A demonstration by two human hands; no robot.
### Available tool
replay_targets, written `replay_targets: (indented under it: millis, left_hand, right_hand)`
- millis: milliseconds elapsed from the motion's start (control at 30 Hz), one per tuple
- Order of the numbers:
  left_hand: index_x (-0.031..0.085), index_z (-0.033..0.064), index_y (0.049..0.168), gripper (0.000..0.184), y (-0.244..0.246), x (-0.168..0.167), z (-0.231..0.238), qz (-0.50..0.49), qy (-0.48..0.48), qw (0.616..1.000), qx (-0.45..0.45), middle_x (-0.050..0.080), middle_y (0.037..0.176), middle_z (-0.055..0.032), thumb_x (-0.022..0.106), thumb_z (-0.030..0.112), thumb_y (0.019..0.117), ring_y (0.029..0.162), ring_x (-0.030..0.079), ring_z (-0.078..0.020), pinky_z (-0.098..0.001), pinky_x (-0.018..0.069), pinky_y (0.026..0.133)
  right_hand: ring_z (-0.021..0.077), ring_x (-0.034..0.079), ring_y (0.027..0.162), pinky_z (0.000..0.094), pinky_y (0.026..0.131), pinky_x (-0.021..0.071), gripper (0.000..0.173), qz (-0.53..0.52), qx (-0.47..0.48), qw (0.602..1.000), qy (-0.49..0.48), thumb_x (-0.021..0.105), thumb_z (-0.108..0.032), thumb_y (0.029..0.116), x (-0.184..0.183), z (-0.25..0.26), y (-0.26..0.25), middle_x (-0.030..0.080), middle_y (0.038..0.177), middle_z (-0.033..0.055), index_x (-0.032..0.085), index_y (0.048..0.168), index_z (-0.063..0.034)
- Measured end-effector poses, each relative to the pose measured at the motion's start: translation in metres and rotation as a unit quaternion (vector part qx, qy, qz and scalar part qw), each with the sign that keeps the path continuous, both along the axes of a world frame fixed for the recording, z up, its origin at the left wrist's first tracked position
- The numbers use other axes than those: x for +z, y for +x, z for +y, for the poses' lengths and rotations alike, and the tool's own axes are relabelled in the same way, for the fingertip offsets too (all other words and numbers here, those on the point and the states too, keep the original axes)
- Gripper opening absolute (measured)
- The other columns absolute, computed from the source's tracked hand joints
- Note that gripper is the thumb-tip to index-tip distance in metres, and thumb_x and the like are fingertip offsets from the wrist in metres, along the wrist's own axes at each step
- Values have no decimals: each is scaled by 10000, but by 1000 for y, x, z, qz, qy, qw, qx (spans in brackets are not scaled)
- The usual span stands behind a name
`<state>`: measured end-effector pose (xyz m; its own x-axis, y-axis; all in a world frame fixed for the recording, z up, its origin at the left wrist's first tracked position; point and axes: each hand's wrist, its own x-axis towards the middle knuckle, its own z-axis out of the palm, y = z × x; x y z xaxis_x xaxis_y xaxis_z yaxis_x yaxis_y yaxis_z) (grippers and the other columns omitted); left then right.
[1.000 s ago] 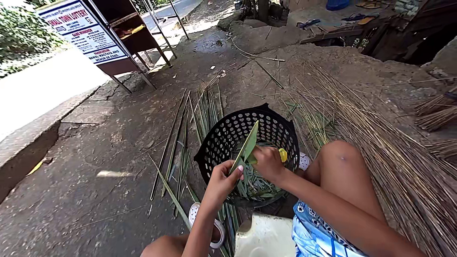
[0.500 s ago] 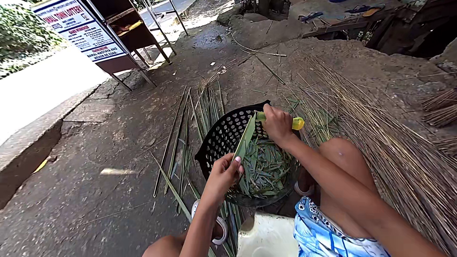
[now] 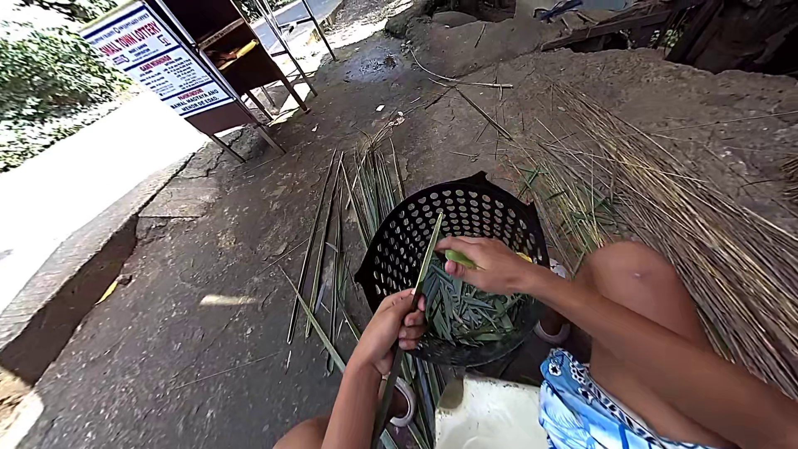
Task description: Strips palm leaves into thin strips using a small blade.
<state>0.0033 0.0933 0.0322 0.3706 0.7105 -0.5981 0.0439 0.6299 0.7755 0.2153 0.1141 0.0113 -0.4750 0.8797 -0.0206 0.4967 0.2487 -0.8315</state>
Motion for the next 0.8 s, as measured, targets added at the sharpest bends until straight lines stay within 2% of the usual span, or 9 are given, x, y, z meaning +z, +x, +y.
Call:
replay_targets:
  millis: [33,133,200,333,500,600,700,733,800]
  left_hand:
    - [447,189,789,410,0,-4,0,-33,-16,999,-9,387,504,165,182,15,1049,379,349,104,-58,297,376]
    - [463,196,775,430,0,-17,-2,-106,-49,993,-27,409,512,172,165,2,1016,380,366,117,-45,304,375]
    - [477,194,773,432,-3,-22,0,-148,-65,986,-38,426,523,171,166,5,1005,384,388,116,-42,322,376]
    - [500,187,763,442,-6,-25,3,-221,-110,968,-41,446,525,161,174,10,1004,384,424,108,-41,344,374]
    - [553,200,709,381,-8,-32,-1,-325,-166,930,-37,465,509,143,319,26,955,396,490,73,-68,388,377]
    - [626,187,703,304,-6,-44,-2,-376,-186,907,-51,528,535,114,472,80,942,456,578,25,-105,462,433]
    - [655,188,704,278,0,-61,-12,-371,-206,903,-67,562,553,94,515,115,932,490,613,-4,-132,502,474]
    - [672,184,714,261,0,-68,-17,-373,-209,902,-67,577,561,87,540,128,932,502,625,-11,-139,513,486]
    - [700,184,731,262,-1,-79,-22,-381,-195,902,-62,607,578,80,553,150,945,532,648,-21,-152,528,511]
  right_hand:
    - [457,624,1124,616,946,440,496,12,18,1000,7,421,-303,1093,-1,-3,0,639,1239,318,575,1370,78]
    - [431,665,912,600,815,469,367,17,13,1000,20,546,-228,1049,-6,-6,0,696,986,295,688,1141,98]
    - [396,655,895,570,829,470,340,36,-18,999,-11,572,-200,1038,-6,-5,0,699,973,283,698,1140,99]
    - [235,605,801,437,769,472,300,105,-102,989,-22,588,-178,1020,-16,-2,-2,695,922,204,714,1092,85]
    - [299,664,875,492,808,500,315,115,-205,971,50,608,-181,1006,-21,10,5,719,983,233,717,1124,89]
    - [232,635,836,419,787,494,300,133,-235,962,43,591,-161,1012,-22,14,8,707,954,206,707,1119,94]
    - [217,632,884,384,849,496,277,167,-332,928,-1,584,-106,1035,-22,26,19,703,1010,227,677,1162,122]
    - [167,597,841,340,811,482,271,171,-339,925,-6,585,-104,1035,-23,29,26,690,977,194,667,1162,121]
    - [-8,486,697,175,671,416,262,169,-284,943,-39,572,-127,1037,-23,24,32,616,841,38,653,1137,101]
